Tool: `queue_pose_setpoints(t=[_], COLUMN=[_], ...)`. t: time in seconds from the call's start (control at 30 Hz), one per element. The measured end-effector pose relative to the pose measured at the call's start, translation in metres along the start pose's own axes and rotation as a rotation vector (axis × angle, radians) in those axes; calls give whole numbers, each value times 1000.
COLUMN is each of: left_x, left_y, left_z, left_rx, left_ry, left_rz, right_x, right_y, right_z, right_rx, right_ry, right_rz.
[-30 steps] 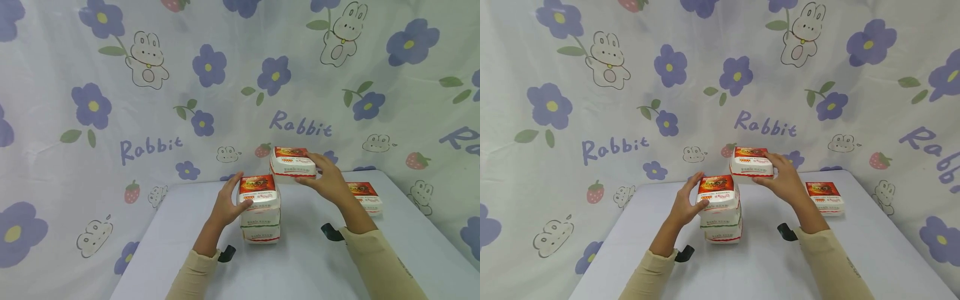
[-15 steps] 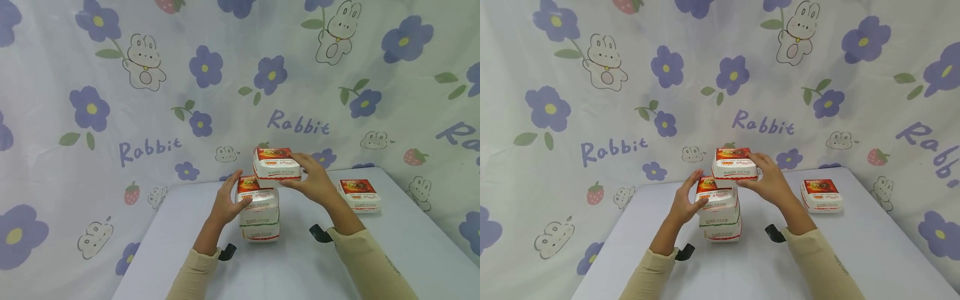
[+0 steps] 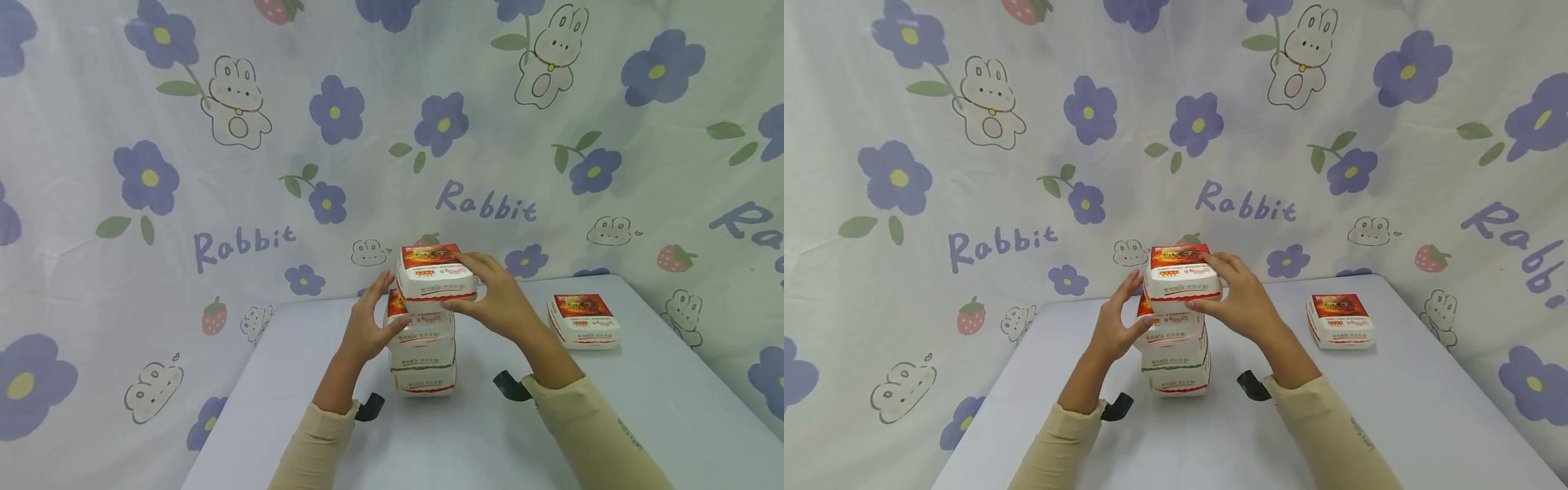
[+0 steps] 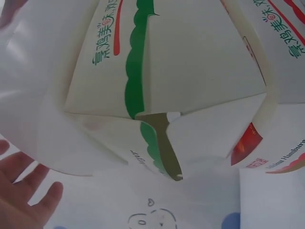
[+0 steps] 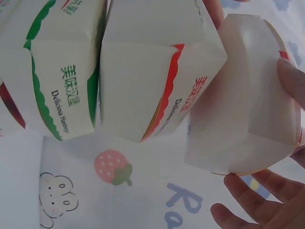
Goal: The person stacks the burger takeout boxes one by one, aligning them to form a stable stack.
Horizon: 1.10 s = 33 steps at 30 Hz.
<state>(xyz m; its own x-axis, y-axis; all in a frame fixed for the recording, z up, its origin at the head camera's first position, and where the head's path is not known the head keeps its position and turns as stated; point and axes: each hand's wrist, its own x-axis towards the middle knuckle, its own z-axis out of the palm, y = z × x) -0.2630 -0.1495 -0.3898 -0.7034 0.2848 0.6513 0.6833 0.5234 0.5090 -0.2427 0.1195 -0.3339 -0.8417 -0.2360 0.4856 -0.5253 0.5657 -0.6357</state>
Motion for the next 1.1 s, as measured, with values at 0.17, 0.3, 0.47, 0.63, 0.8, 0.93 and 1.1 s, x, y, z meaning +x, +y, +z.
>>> queue_pose_setpoints(t=[0.17,0.3,0.47,0.63,0.8,0.93,1.1], left_x=[1,1,0,-1,-2,-4,-9], left_y=[2,4,6,3,-1,-5,-11], left_z=[-2,-3,-6,-11,-15,-16,-14], left_rx=[-4,-11,-9,-22,-39,-72,-102], left_ry=[1,1,13,19,22,13,-6], left_rz=[2,9,13,34,53,56,51], right_x=[-1,-1,-2,-3,-4,-5,-5], right_y=[-6,-9,-11,-13,-15,-14,-10], right_z=[3,5,6,6,8,11,14], right_rx=[-12,-12,-28,-32,-19,-11,-3], right_ry=[5,11,3,-35,-61,-72,-66], right_rz=[-19,-30,-40,-52,-69,-83,-112])
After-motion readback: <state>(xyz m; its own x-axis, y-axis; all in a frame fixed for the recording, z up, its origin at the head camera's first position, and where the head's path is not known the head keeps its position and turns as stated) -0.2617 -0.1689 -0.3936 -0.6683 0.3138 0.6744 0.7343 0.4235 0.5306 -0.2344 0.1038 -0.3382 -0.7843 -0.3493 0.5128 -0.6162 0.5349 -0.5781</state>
